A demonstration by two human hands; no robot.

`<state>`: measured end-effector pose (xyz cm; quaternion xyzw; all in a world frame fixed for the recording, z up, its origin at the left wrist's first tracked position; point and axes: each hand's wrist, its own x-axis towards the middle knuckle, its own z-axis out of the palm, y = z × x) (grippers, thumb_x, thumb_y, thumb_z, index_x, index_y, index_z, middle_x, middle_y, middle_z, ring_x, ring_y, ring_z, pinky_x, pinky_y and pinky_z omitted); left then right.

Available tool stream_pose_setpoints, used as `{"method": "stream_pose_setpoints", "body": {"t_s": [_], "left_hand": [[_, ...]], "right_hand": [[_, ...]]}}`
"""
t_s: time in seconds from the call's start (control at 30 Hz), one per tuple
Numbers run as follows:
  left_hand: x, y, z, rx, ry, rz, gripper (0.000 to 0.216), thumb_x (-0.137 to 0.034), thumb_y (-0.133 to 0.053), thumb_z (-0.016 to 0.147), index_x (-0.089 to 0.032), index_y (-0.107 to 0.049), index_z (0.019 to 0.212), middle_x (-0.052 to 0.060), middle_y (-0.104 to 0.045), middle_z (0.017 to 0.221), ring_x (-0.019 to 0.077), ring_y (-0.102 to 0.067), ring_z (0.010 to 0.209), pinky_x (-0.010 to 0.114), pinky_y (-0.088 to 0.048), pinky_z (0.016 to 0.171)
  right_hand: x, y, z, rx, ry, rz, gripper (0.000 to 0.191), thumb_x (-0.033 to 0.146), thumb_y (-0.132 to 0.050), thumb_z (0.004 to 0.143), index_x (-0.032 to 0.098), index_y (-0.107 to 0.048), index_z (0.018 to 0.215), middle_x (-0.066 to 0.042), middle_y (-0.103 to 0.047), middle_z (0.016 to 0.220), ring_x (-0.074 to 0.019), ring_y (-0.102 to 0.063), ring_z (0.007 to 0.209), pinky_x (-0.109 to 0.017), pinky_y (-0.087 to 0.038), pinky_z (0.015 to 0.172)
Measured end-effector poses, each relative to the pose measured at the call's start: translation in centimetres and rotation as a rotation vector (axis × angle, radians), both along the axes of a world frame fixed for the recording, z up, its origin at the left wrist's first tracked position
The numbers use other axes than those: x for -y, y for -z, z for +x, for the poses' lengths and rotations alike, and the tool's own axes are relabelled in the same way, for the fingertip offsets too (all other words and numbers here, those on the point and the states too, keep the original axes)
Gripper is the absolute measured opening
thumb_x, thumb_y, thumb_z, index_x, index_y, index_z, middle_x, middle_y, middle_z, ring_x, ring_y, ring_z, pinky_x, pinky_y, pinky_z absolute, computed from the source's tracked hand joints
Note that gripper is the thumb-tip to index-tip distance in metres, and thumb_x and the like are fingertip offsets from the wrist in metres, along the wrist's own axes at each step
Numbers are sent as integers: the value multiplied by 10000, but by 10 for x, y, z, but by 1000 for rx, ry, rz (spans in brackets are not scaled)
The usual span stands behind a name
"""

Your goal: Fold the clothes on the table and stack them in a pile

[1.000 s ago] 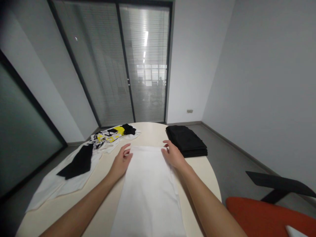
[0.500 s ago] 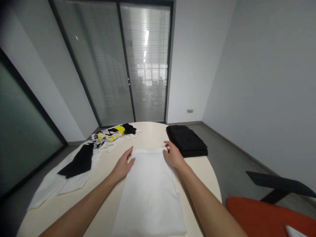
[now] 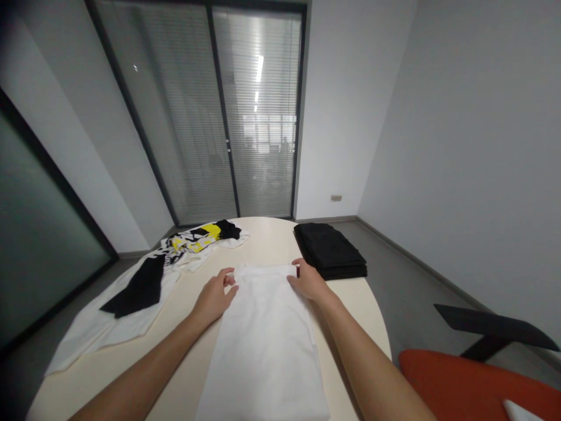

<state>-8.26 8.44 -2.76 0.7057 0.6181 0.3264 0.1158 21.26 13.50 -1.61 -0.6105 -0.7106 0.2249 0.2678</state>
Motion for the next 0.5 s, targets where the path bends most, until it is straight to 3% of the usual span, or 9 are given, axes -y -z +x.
{"method": "stream_pose_setpoints", "body": {"t_s": [0.13,0.27,0.5], "left_hand": [[14,-12,4,-90,-38,-102,359,-316,-617,877,-186,-578,1210,8,-678,768,210,-633,745,301,-419,728],[16,-7,4,-82,-74,-36,400,-353,-597,884,-173,-573,1240,39,-681,871,218,-623,784,320,-432,746],[-4,13,0,277,70,80,455,-237,-597,823,-179,-579,1274,43,-666,963,180,-620,820,330,-504,837]], "right_hand": [[6,-3,2,-8,-85,-58,446,228,-739,748,168,-586,1163,-27,-693,868,-170,-648,750,-273,-470,714],[7,-5,1,-44,-99,-46,447,249,-735,751,181,-592,1169,-11,-673,870,-153,-632,732,-260,-466,695],[7,-5,-1,-100,-88,-9,450,289,-704,776,175,-579,1192,11,-637,809,-144,-606,698,-261,-466,695]]}}
